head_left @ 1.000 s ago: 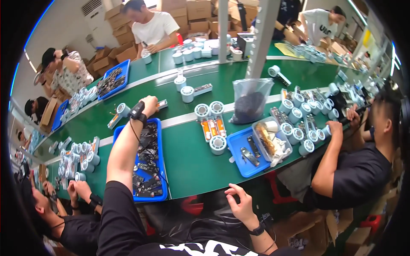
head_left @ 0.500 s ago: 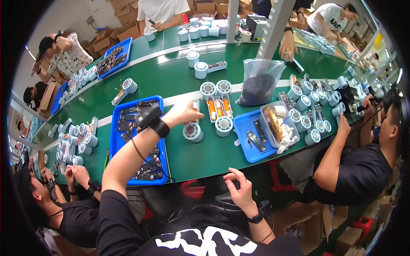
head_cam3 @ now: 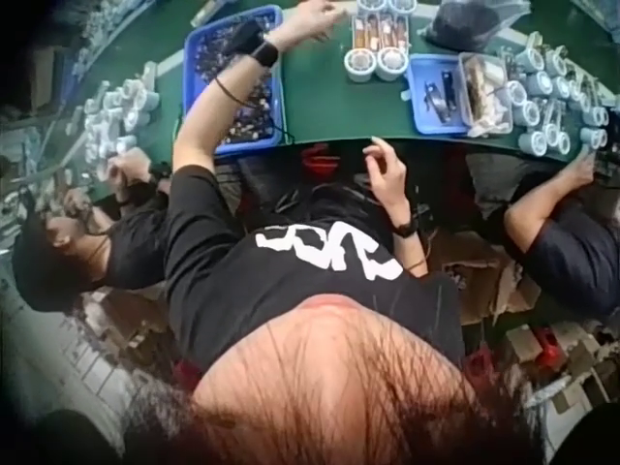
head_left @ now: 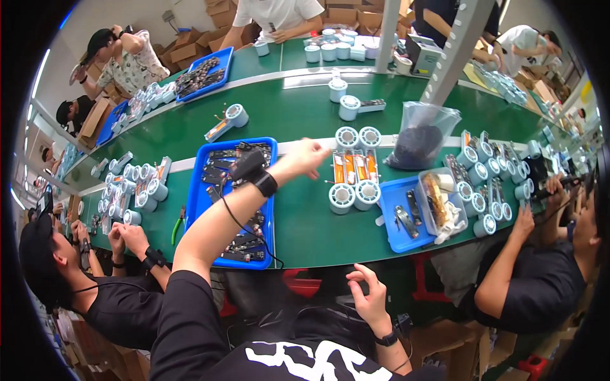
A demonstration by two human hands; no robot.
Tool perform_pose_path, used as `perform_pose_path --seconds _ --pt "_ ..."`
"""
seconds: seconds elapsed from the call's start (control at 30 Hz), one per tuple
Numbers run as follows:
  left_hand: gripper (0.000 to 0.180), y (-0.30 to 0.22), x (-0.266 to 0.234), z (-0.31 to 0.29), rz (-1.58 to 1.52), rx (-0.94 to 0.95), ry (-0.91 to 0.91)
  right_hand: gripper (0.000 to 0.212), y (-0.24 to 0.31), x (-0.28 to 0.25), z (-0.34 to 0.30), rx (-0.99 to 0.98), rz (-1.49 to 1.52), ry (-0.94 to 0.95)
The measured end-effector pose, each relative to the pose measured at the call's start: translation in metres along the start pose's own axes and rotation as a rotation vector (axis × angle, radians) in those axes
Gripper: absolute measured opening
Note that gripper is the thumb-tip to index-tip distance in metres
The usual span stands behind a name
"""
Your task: The person picks up a circuit board from a tray, connects wires from a fan housing to the board by hand, and presses the board into the housing. They then repeat the process with a second circuit board and fan housing before setting the assembly aside.
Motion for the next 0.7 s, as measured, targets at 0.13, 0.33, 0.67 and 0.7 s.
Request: perform_pose_path --seconds 0.13,0.33,0.67,0.7 --pt "0.039 0.023 -0.159 0.034 0.542 0.275 -0.775 0.042 0.002 -0.006 -0.002 -0.005 -0.026 -0.005" --pt "0.04 0.121 -0.248 0.035 0.975 0.332 -0.941 0.042 -0.001 -0.018 -0.007 0.027 -0.063 -0.045" --pt "0.043 0.006 -0.18 0.039 0.437 -0.102 -0.263 0.042 -0.002 -0.009 -0.003 0.115 -0.024 -0.074" --pt "0.042 0.0 -0.158 0.035 0.524 0.075 -0.257 0.042 -0.004 -0.001 0.001 0.121 0.003 -0.051"
Point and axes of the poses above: each hand's wrist, its own z-axis towards the middle knuckle, its own x-axis out of the palm, y = z × x, the point moved 5 cm from there along z, towards the middle knuckle, and after that the axes turned 8 degrees about -x, right-handed, at the moved point
